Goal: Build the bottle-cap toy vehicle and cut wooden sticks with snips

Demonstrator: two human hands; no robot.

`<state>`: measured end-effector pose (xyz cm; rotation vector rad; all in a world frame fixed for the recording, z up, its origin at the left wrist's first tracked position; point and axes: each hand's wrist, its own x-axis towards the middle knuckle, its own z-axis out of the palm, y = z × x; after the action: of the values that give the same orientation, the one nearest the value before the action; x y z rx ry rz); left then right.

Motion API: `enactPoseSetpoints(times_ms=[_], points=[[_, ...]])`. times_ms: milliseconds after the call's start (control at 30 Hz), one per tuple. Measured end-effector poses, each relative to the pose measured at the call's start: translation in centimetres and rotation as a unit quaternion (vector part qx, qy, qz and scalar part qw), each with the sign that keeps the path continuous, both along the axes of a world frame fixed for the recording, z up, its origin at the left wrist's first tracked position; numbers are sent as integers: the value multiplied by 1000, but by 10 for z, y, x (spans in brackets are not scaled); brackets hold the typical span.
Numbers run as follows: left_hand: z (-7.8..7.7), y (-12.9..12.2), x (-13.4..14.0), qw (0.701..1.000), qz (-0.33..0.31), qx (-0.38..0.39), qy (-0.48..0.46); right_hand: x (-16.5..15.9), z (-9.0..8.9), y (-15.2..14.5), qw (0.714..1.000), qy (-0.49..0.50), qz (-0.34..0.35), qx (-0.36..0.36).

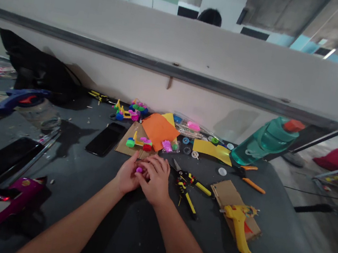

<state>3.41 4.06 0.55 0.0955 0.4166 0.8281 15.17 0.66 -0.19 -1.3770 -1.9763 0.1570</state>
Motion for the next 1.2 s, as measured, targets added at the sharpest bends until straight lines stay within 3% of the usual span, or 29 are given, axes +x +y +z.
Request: enactPoseSetpoints(times_ms=[400,967,1200], points=[[-7,3,-2,1000,11,19,-15,0,1,-2,1000,-25,19,6],[-4,0,5,994,1,-22,106,-1,-3,1,1000,-11,17,-14],[-3,2,4,997,16,-25,76,-1,-1,1,1000,-6,16,-16]])
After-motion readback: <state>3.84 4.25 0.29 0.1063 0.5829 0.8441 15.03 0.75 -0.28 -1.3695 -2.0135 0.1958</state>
